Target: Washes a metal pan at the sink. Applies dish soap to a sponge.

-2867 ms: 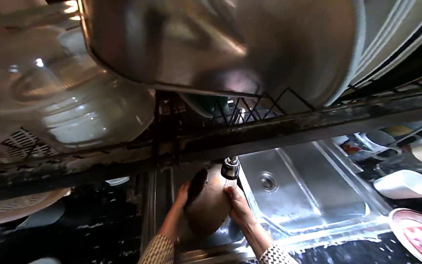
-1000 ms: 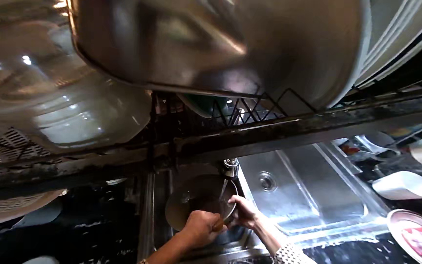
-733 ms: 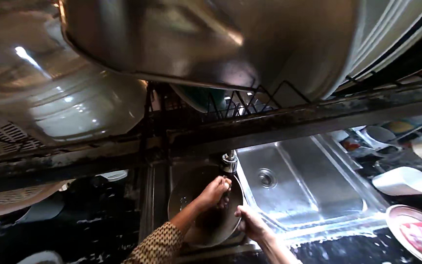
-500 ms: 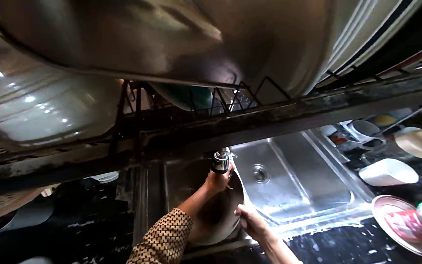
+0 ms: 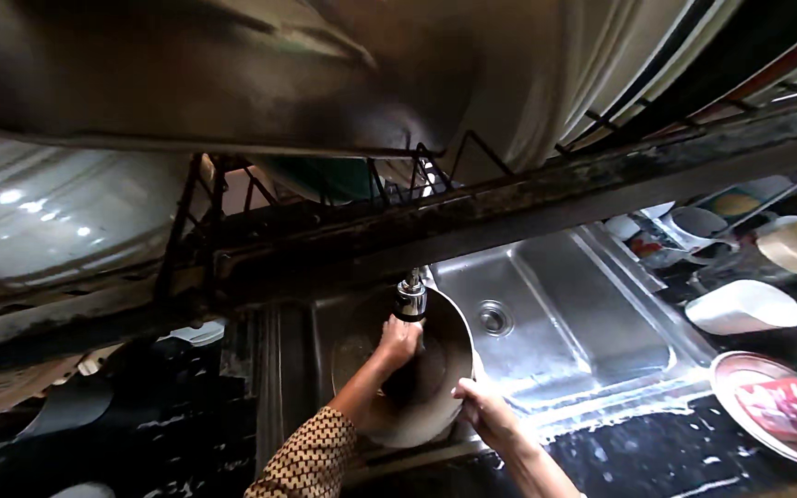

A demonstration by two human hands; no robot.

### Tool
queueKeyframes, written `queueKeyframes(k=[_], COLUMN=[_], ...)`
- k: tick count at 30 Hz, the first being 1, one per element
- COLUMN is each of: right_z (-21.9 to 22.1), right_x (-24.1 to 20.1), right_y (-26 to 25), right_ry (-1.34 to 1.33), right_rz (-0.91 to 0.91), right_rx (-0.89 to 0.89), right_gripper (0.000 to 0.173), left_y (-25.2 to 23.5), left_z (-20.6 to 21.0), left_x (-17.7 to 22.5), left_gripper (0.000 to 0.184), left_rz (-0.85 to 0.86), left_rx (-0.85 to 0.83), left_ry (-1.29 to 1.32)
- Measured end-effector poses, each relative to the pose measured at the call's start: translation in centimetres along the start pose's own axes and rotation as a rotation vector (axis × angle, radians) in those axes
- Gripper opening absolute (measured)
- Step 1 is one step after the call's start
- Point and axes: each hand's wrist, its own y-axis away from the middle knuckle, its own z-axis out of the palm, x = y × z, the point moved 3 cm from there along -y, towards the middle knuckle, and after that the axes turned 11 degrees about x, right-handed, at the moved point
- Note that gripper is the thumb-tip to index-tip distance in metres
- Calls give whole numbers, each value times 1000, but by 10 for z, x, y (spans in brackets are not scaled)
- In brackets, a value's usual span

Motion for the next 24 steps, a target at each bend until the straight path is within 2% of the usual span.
queueKeyframes(k=[2,4,6,8,10,12,13,16,18,21,23,24], right_z=[0,-1,-5,-11,-12,-9,-6,4,7,4,-1,-4], right_x=[-2,-3,-5,-5,-4,-2,-1,4,5,-2,-6,-7], right_y=[-1,-3,-2,0,5,12,14,16,14,6,4,4], right_ry=[-9,-9,-14,-43,-67,-62,-50,-6,65,113,92,84], right_rz=[-10,-21,-33,-18,-10,8,19,37,4,-71,-92,-90], right_rx=[4,25,69,97,115,114,99,53,20,32,76,92], right_gripper=[110,111,109,112,113,112,112,114,111,105,106,110], left_y=[28,61,77,73,56,37,27,4,4,39,61,65], left_z=[14,27,30,13,-8,-23,-26,-13,7,27,26,22], left_x=[7,16,8,-13,-34,-43,-44,-33,-18,6,2,-8], left_gripper=[57,41,23,21,25,29,29,27,24,16,18,22], left_rz=[168,304,418,360,209,61,54,268,462,598,544,500], left_rx=[14,-14,-97,-233,-303,-254,-174,59,76,-103,-271,-332], left_ry=[-152,-170,-162,-319,-544,-689,-701,-525,-359,-112,-88,-157])
